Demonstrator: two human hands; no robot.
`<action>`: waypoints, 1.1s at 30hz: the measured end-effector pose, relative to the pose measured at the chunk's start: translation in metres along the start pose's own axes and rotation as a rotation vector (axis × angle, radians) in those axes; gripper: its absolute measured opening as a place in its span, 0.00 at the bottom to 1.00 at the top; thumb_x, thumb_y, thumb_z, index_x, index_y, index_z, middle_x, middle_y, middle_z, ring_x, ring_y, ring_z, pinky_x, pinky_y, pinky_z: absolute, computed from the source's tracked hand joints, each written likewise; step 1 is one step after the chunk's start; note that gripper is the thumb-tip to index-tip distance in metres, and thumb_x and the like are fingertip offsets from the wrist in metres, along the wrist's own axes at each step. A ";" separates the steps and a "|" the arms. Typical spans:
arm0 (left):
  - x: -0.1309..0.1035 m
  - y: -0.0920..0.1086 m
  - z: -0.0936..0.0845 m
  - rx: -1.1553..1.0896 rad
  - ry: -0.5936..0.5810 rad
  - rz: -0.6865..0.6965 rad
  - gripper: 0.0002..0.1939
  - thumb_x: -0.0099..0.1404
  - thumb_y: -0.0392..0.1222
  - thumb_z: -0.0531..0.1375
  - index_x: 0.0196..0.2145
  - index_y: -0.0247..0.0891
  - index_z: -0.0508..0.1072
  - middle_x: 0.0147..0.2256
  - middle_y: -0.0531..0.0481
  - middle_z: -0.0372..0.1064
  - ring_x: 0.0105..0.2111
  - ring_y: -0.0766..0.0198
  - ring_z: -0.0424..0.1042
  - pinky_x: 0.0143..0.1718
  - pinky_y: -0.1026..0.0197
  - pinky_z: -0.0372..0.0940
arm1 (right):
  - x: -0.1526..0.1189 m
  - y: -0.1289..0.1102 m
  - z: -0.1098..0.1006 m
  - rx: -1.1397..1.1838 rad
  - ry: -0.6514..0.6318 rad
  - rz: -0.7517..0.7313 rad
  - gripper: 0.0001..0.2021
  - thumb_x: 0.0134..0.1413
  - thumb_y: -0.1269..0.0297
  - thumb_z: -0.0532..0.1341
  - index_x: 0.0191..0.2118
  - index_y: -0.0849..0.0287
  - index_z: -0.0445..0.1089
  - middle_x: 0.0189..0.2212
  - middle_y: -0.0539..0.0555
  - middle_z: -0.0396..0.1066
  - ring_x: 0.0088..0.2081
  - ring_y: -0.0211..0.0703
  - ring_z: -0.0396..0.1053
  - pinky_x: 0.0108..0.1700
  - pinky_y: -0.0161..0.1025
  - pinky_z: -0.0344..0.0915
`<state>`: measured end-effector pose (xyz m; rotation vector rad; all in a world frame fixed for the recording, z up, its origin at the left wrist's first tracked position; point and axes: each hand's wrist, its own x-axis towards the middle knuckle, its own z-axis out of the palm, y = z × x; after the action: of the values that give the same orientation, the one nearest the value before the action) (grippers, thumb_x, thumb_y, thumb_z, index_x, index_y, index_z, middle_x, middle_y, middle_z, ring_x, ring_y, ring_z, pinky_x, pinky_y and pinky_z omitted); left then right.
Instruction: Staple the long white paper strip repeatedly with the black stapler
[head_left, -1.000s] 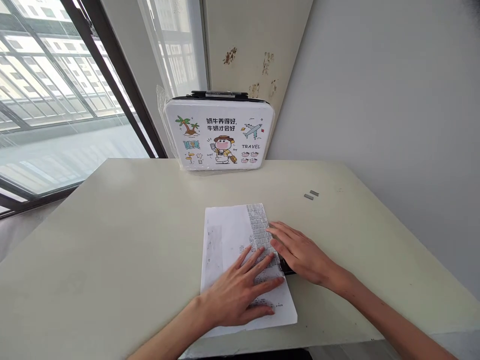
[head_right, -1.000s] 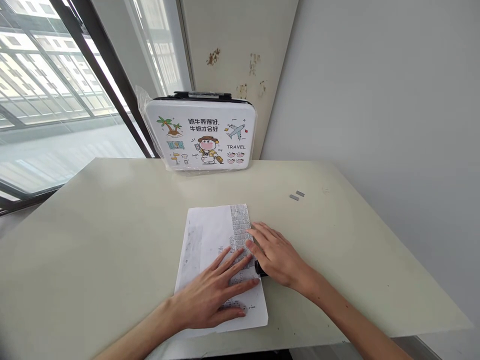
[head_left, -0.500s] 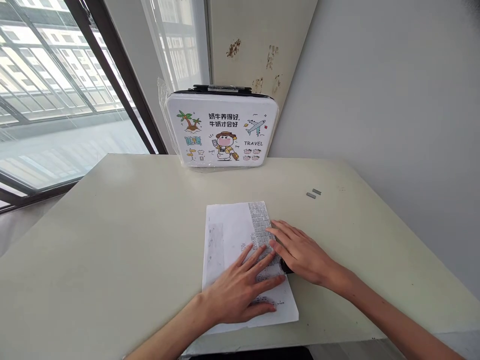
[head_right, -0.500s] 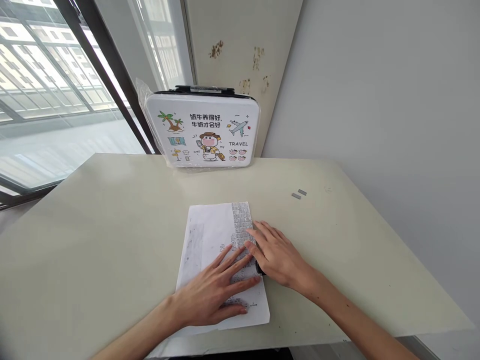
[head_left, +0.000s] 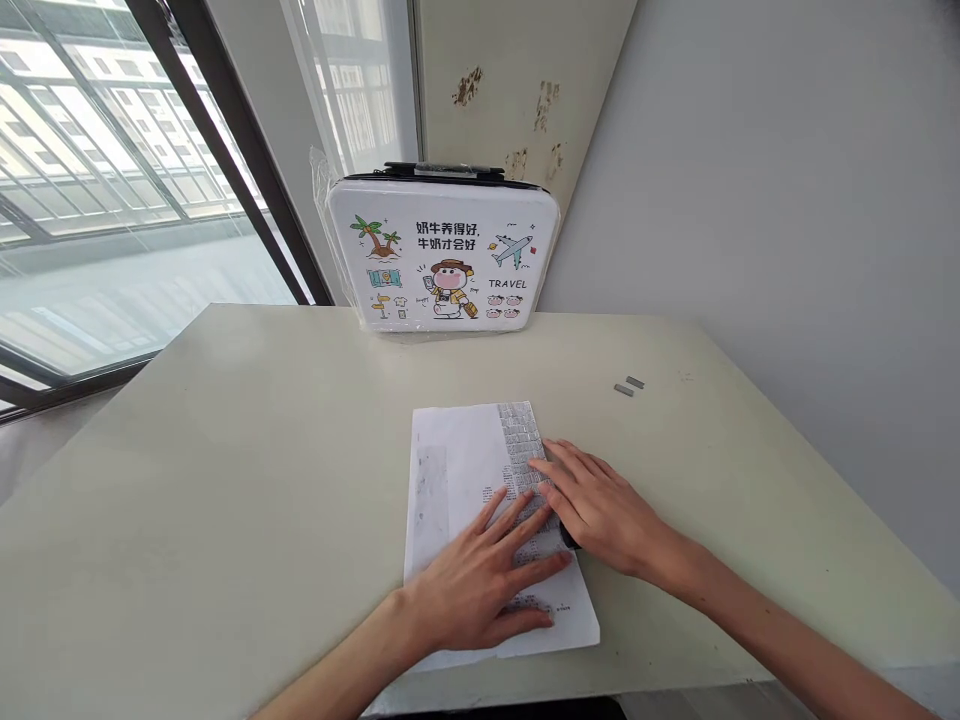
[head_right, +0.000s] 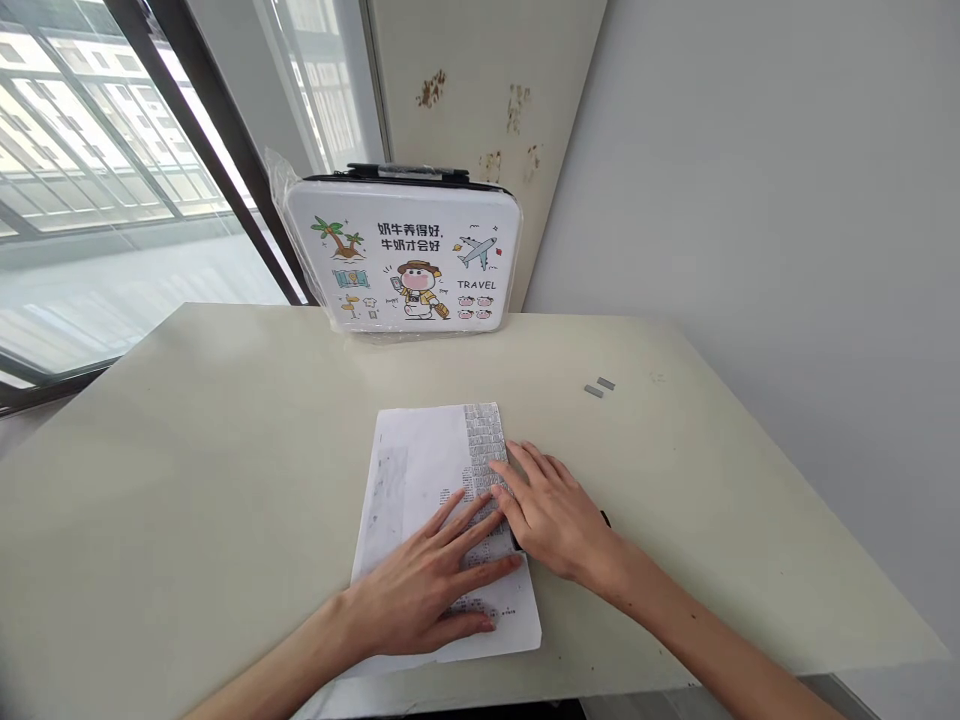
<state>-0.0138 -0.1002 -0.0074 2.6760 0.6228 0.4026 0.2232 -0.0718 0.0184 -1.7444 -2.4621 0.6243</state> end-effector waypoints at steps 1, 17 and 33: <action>0.000 0.000 0.000 0.000 -0.007 -0.001 0.32 0.75 0.56 0.60 0.72 0.50 0.60 0.76 0.49 0.40 0.75 0.44 0.39 0.74 0.37 0.39 | 0.001 -0.001 0.003 -0.024 0.009 -0.004 0.26 0.76 0.52 0.43 0.70 0.48 0.62 0.75 0.54 0.52 0.75 0.55 0.49 0.72 0.60 0.53; -0.009 -0.004 -0.010 -0.020 -0.047 -0.013 0.31 0.75 0.54 0.60 0.72 0.49 0.60 0.75 0.48 0.39 0.74 0.44 0.41 0.74 0.37 0.42 | -0.022 0.023 -0.015 0.372 0.026 -0.025 0.26 0.75 0.45 0.45 0.71 0.42 0.57 0.72 0.49 0.58 0.72 0.51 0.55 0.71 0.54 0.58; -0.117 -0.061 -0.052 0.300 0.092 -0.363 0.41 0.72 0.58 0.61 0.75 0.51 0.50 0.74 0.49 0.45 0.73 0.41 0.48 0.70 0.36 0.53 | -0.082 0.101 0.022 0.367 0.421 0.217 0.18 0.65 0.41 0.59 0.51 0.45 0.74 0.50 0.53 0.78 0.47 0.55 0.76 0.43 0.47 0.76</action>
<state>-0.1553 -0.0902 -0.0082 2.7440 1.2601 0.3545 0.3364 -0.1253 -0.0230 -1.7813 -1.7736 0.6014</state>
